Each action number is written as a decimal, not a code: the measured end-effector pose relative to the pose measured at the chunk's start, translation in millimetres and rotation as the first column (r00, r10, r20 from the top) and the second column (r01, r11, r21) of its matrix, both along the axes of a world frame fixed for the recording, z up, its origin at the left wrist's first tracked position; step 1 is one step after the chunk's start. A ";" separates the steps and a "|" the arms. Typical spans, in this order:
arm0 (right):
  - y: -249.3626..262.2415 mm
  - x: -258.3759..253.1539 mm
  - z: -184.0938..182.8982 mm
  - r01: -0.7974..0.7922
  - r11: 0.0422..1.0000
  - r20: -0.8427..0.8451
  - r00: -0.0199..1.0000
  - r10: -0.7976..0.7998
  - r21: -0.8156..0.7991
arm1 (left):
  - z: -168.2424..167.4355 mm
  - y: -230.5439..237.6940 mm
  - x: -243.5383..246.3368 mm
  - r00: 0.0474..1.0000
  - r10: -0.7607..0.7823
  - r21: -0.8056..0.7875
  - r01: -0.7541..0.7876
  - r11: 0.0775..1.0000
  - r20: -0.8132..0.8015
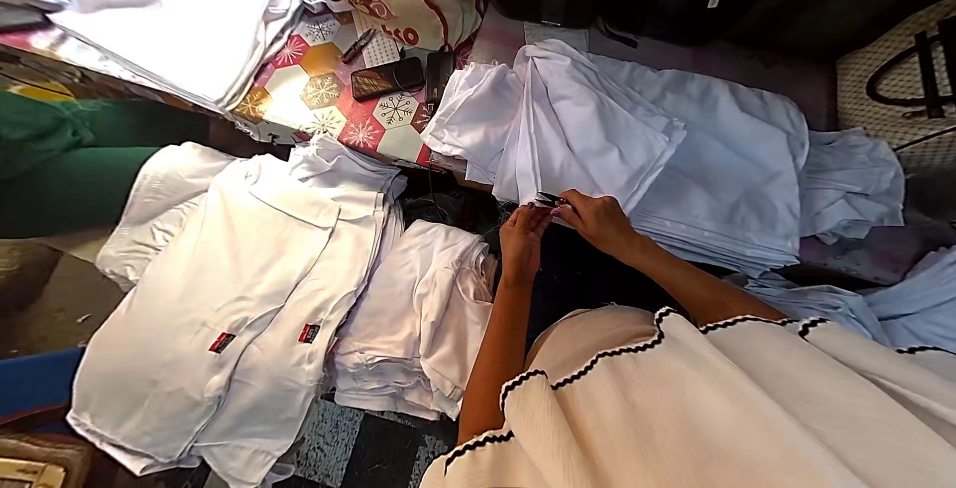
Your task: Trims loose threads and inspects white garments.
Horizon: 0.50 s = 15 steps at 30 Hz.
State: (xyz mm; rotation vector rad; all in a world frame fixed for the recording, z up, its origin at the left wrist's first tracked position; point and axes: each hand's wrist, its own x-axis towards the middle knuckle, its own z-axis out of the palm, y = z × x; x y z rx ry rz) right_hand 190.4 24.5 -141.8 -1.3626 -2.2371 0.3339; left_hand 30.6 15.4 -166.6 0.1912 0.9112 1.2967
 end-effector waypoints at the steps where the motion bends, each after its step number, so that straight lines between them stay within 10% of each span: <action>1: -0.1 1.5 -3.7 -0.022 0.997 0.044 0.999 0.018 0.078 | 2.1 -1.0 -0.5 1.000 0.001 0.004 -0.001 1.000 0.007; 15: 9.6 0.8 -8.0 -0.105 0.929 0.175 0.984 0.044 0.356 | 10.9 -5.3 -0.8 1.000 -0.006 0.034 0.005 0.999 0.013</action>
